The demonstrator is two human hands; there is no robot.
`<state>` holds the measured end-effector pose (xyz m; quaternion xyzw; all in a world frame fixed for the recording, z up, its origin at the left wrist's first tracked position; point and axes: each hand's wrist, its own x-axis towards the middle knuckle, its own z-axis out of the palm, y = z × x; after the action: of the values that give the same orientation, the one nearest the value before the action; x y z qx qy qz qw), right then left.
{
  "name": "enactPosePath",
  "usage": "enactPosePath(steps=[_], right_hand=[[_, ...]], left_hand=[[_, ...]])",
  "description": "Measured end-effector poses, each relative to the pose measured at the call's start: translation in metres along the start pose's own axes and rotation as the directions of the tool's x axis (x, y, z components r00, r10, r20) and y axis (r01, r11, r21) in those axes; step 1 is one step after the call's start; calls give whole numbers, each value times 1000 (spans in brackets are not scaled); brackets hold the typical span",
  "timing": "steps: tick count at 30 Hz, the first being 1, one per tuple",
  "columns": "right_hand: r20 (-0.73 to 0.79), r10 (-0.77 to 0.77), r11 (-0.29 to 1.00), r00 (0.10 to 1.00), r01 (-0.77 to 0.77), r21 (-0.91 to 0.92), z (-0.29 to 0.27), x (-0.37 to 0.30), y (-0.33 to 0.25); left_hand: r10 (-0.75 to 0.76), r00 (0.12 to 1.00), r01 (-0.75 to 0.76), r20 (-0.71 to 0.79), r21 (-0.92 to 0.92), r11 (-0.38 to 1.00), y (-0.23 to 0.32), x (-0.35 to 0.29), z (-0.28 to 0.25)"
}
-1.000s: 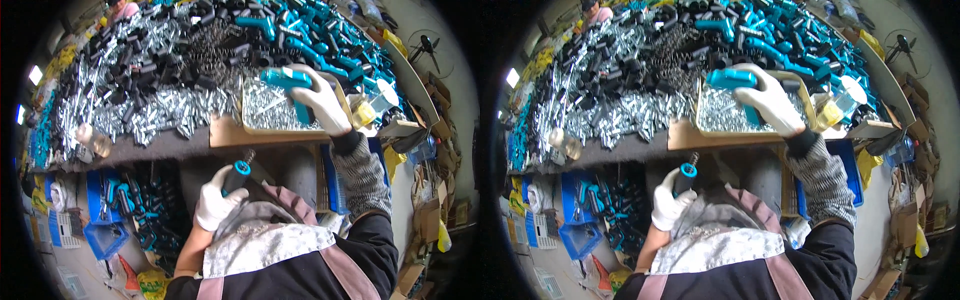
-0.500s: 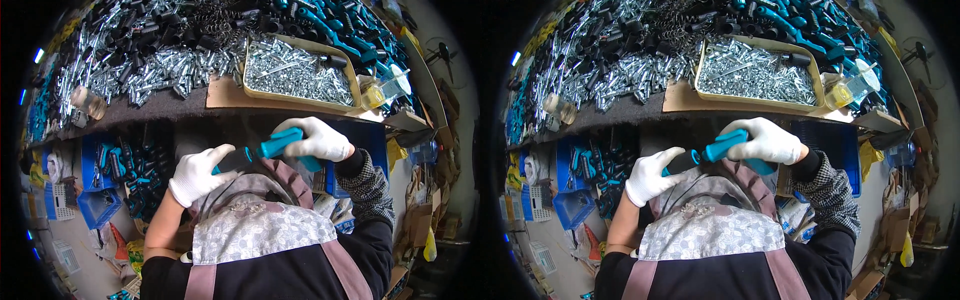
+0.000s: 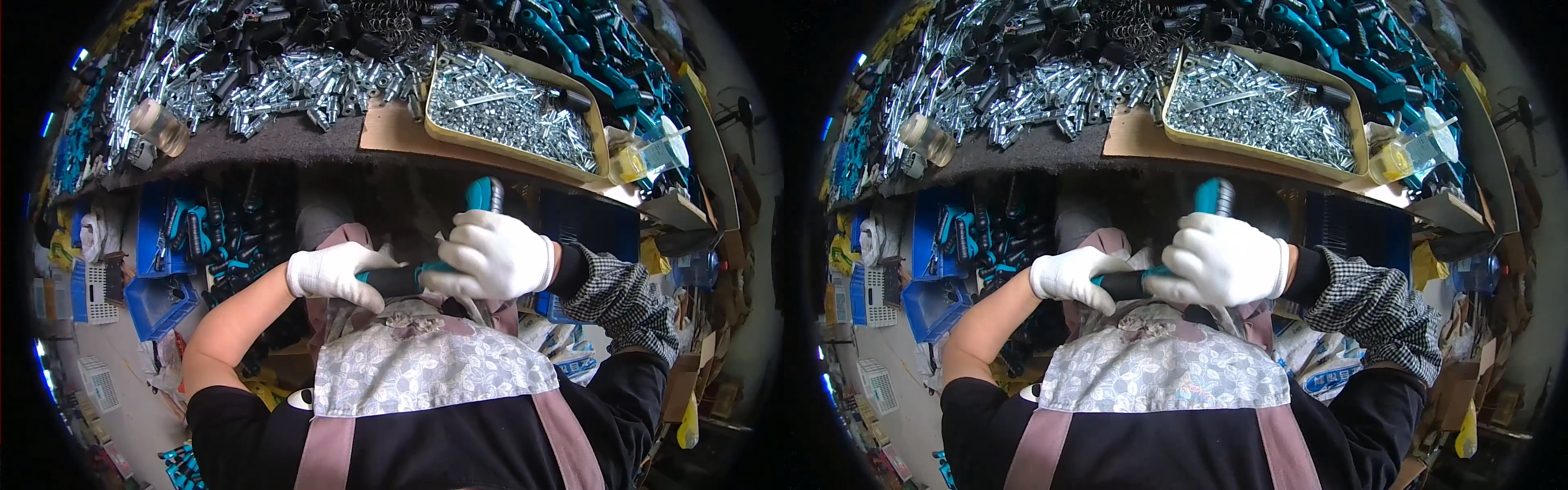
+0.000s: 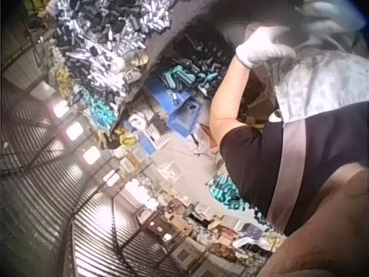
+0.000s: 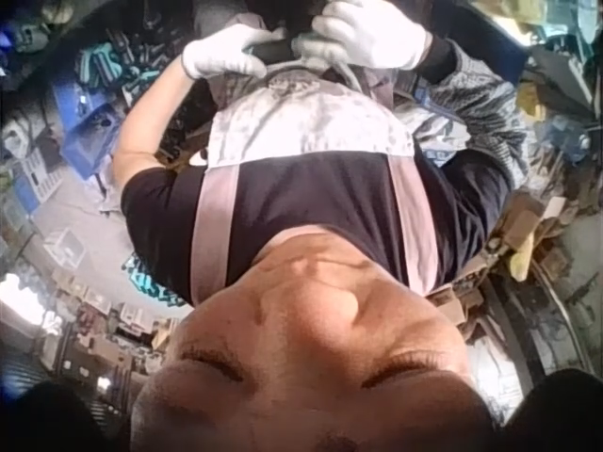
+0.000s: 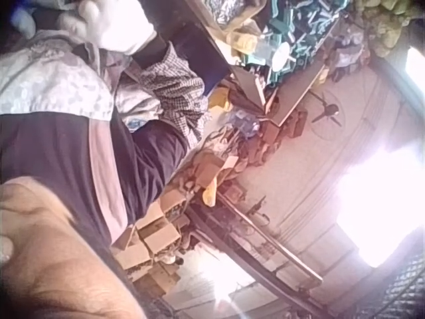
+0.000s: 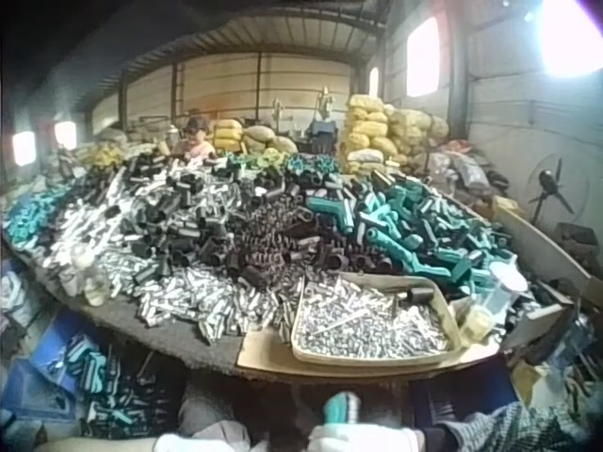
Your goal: Assembling hardware components including springs, metal shafts, and plastic handles.
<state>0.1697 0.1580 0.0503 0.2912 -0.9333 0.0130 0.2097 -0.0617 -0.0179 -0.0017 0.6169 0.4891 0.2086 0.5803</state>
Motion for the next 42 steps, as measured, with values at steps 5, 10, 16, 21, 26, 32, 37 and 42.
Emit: enactPosePath(steps=[5,10,16,21,26,32,37,42], right_hand=[[424,707,123,566,-689,714,11,0,-13],[717,608,-704,341,-185,685,17,4,-14],[607,644,-81,465,-748,659,-1,20,1],[12,174,984,985,-174,37,19,15,-9],[60,182,963,981,-190,192,19,16,-3],[713,542,-733,445,-164,660,22,13,-7],[57,646,456,761,-445,771,31,12,-5],[199,867,-237,457,27,971,14,17,-15]], left_hand=[[198,912,24,-359,530,848,12,-9,8],[547,750,145,-371,900,411,34,-17,-4],[427,821,53,-379,795,604,24,-23,-10],[73,964,24,-257,355,935,6,-21,-12],[-43,993,68,-112,228,971,13,-17,-18],[480,846,174,-231,971,162,53,-27,-18],[106,950,163,-292,759,630,41,-28,-34],[445,616,296,-650,714,634,4,-16,-18]])
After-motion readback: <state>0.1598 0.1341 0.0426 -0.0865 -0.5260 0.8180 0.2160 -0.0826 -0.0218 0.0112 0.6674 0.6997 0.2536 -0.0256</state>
